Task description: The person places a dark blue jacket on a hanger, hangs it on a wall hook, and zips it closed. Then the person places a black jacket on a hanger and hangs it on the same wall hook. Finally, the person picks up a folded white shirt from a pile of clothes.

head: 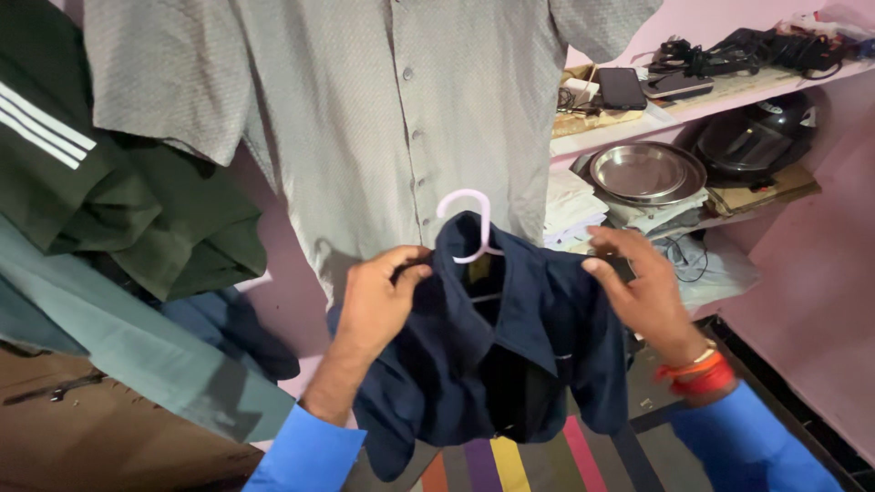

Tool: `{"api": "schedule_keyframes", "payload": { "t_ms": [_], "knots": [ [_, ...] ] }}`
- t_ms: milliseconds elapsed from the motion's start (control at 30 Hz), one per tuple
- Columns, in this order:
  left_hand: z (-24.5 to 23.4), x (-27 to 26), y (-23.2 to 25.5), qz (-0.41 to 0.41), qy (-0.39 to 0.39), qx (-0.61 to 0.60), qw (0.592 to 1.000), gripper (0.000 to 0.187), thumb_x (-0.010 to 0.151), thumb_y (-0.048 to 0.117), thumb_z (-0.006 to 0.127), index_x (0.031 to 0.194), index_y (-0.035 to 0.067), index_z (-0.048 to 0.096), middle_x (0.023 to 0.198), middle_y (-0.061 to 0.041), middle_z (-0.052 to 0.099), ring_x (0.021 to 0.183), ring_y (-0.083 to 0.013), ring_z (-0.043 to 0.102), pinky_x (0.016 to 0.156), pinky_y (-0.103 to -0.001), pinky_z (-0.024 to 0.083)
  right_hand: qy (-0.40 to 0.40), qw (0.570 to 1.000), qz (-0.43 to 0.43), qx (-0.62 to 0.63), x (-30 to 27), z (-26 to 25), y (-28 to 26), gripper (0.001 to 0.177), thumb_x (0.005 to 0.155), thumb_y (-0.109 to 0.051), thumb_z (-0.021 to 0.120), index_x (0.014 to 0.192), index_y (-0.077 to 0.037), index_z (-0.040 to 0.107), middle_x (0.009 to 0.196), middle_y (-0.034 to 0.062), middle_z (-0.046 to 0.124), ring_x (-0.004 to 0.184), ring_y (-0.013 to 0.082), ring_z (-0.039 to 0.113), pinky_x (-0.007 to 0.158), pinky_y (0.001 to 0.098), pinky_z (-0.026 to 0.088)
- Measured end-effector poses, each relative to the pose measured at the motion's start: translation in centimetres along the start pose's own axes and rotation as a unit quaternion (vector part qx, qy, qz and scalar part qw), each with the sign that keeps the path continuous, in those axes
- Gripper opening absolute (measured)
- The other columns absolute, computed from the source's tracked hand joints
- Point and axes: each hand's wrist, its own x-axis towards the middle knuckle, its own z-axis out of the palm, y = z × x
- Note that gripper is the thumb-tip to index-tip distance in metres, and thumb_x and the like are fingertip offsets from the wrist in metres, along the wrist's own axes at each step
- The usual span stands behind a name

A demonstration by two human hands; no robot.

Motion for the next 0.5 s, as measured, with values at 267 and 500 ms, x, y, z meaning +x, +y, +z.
{"api": "schedule_keyframes", "payload": {
  "t_ms": [267,500],
  "knots": [
    [-1.9,-0.4,-1.1,-0.036,0.005,0.006,0.999,0.020,0.088,0.005,0.071,0.108,0.004,0.075,0.093,-0.009,0.081,0.086,-0.0166,0.079,0.078,-0.027,0.058,-0.148,0.981,0.119,-0.049,-1.9,-1.2,6.1,0.027,0.086,-0.019,0.078,0.109,-0.004,0.073,0.095,0.0082,0.078,0.084,0.0191,0.077,0.074,0.0326,0.059],
    [-2.0,-0.6,-1.5,-0.024,0.013,0.026,0.999,0.020,0.087,0.005,0.073,0.107,0.005,0.076,0.093,-0.010,0.080,0.083,-0.0178,0.079,0.076,-0.028,0.058,-0.198,0.959,0.158,-0.124,-1.9,-0.2,4.1,0.019,0.088,-0.018,0.078,0.099,-0.003,0.075,0.091,0.0111,0.075,0.071,0.0259,0.070,0.063,0.0372,0.055]
  ]
}}
